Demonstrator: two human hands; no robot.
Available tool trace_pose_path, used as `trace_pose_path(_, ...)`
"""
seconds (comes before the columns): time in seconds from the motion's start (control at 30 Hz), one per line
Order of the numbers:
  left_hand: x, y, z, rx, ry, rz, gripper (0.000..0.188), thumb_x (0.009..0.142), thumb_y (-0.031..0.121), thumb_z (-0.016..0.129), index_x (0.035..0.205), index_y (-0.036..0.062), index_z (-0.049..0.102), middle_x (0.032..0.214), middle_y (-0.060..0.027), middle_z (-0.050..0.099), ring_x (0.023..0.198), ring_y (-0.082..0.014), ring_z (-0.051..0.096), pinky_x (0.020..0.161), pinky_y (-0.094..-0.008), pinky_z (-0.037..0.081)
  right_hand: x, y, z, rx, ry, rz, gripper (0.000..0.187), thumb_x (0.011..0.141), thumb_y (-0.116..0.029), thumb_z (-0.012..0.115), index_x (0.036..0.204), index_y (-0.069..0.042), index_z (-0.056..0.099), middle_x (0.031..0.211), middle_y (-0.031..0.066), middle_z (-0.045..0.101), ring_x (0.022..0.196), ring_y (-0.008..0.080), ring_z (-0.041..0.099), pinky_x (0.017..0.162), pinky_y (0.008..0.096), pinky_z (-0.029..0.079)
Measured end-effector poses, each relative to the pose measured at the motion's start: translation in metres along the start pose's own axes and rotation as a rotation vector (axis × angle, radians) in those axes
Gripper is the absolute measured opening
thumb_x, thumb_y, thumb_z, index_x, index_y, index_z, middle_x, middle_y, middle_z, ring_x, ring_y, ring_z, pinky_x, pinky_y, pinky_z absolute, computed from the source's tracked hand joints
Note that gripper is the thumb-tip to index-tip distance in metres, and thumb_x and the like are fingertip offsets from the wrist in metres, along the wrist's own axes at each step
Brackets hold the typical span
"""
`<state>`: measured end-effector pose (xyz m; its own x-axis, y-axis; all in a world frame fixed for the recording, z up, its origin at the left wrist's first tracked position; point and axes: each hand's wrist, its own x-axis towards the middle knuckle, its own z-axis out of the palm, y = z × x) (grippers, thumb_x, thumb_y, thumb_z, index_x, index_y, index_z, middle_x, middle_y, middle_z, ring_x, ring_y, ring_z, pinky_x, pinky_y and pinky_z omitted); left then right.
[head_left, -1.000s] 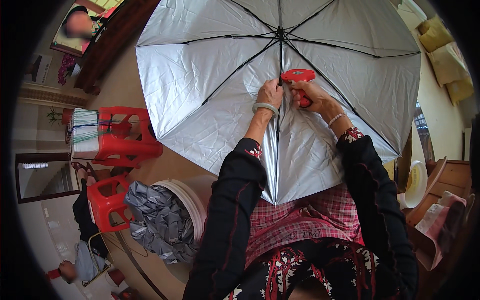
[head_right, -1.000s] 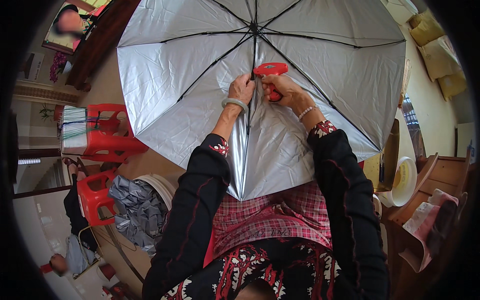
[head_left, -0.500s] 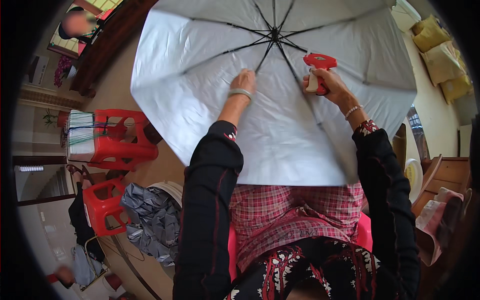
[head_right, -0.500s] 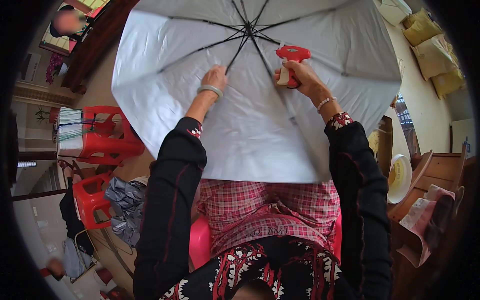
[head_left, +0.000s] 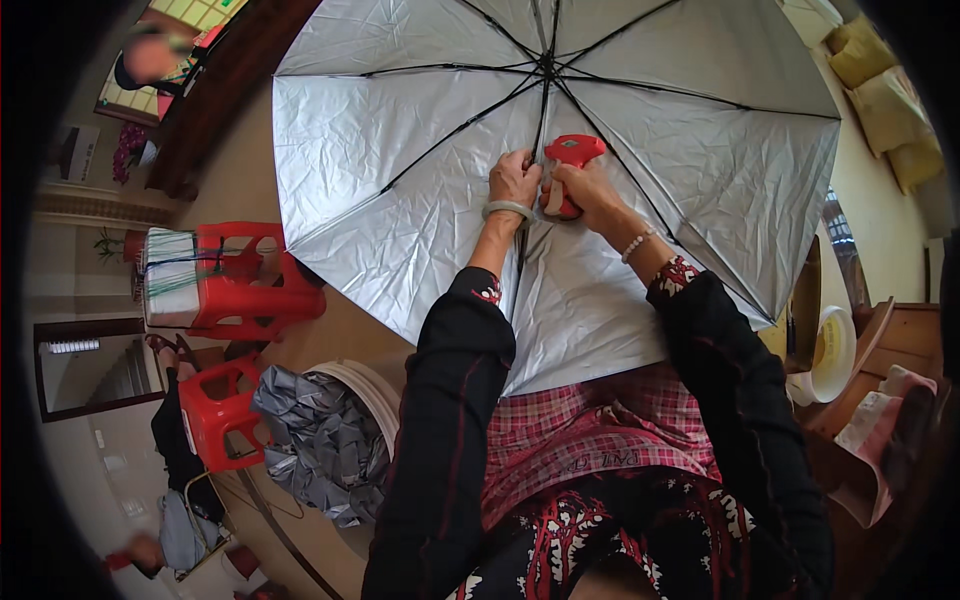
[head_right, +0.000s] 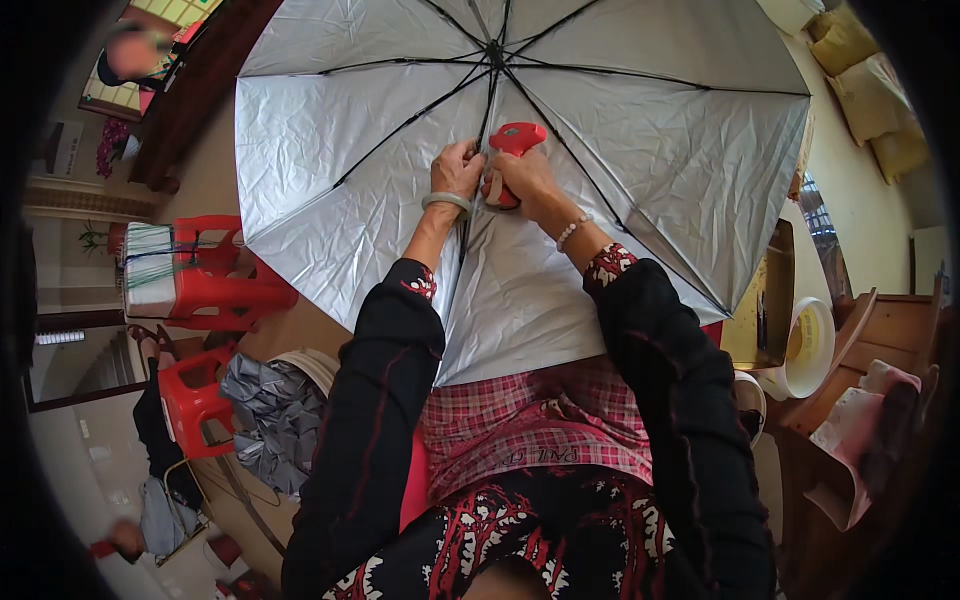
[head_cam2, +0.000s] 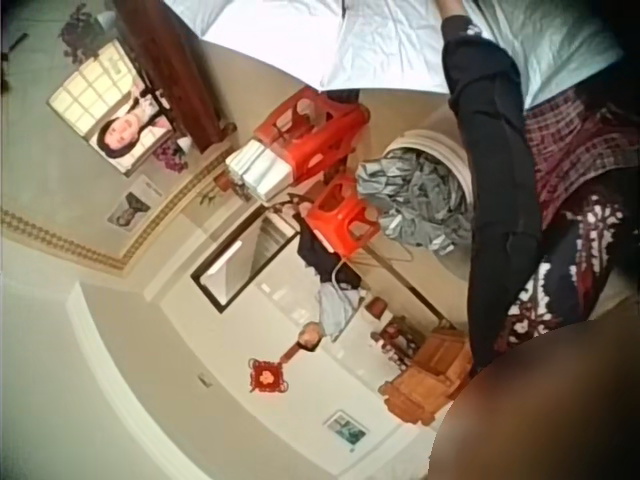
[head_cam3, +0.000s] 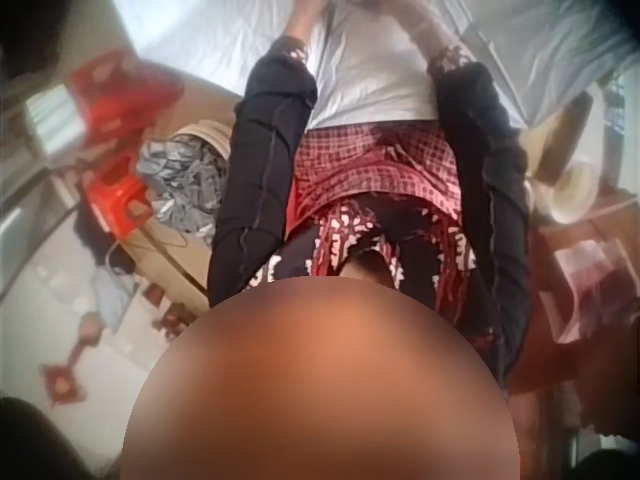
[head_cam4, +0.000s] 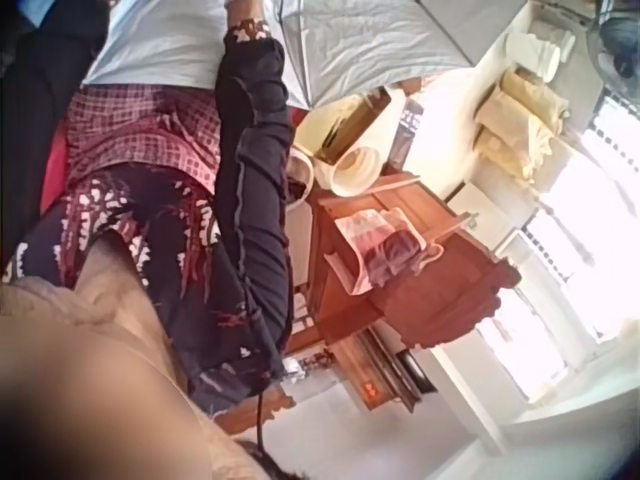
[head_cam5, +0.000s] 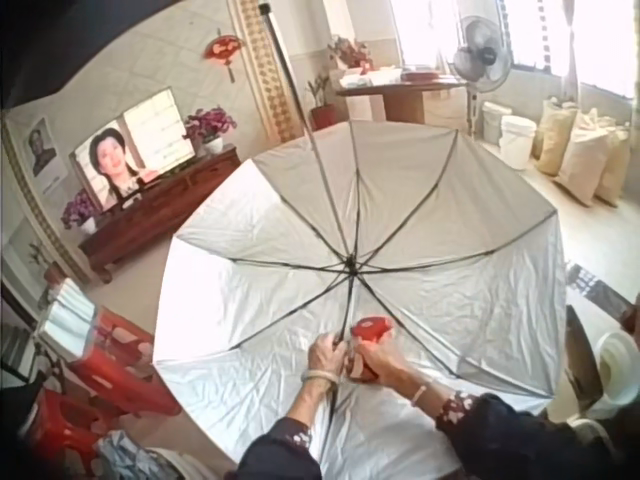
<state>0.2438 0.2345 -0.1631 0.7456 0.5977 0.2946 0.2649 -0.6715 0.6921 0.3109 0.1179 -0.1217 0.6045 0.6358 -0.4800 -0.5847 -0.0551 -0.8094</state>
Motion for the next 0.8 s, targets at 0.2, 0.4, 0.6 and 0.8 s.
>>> trace_pose_path(0.2,-0.001,-0.002,0.003,-0.041,0.017,-0.036,0.022,0.070,0.019,0.052,0.078,0.0004,0.059,0.079,-0.0205,0.058,0.073,-0.0362,0.056,0.067,-0.0407,0.045,-0.002,0.002,-0.007,0.151,-0.122,0.084,0.017,0.076,-0.009,0.050,0.091,-0.001,0.049,0.075,0.0128,0.057,0.063,0.0244,0.060,0.056,0.0358,0.051)
trace_pose_path(0.4,0.001,-0.003,0.005,0.014,-0.004,-0.001,0.021,0.072,0.016,0.050,0.081,0.0003,0.059,0.080,-0.0209,0.059,0.076,-0.0360,0.056,0.070,-0.0404,0.045,-0.001,0.000,-0.029,0.461,-0.290,0.267,0.025,0.079,-0.013,0.051,0.100,-0.002,0.045,0.086,0.0156,0.058,0.074,0.0265,0.060,0.067,0.0418,0.052)
trace_pose_path(0.6,0.000,0.000,0.007,0.020,-0.036,-0.019,0.021,0.073,0.015,0.049,0.084,-0.0004,0.058,0.083,-0.0203,0.059,0.078,-0.0356,0.056,0.071,-0.0401,0.045,0.011,0.008,-0.036,0.435,-0.368,0.232,0.026,0.082,-0.018,0.051,0.102,-0.002,0.049,0.085,0.0135,0.061,0.076,0.0246,0.061,0.074,0.0430,0.051)
trace_pose_path(0.8,0.000,0.003,0.001,-0.011,-0.102,-0.027,0.022,0.073,0.015,0.049,0.084,-0.0014,0.058,0.084,-0.0205,0.059,0.080,-0.0357,0.056,0.072,-0.0398,0.045,0.014,0.001,-0.030,0.409,-0.401,0.297,0.027,0.081,-0.012,0.049,0.106,-0.004,0.045,0.088,0.0157,0.059,0.078,0.0278,0.061,0.073,0.0460,0.051)
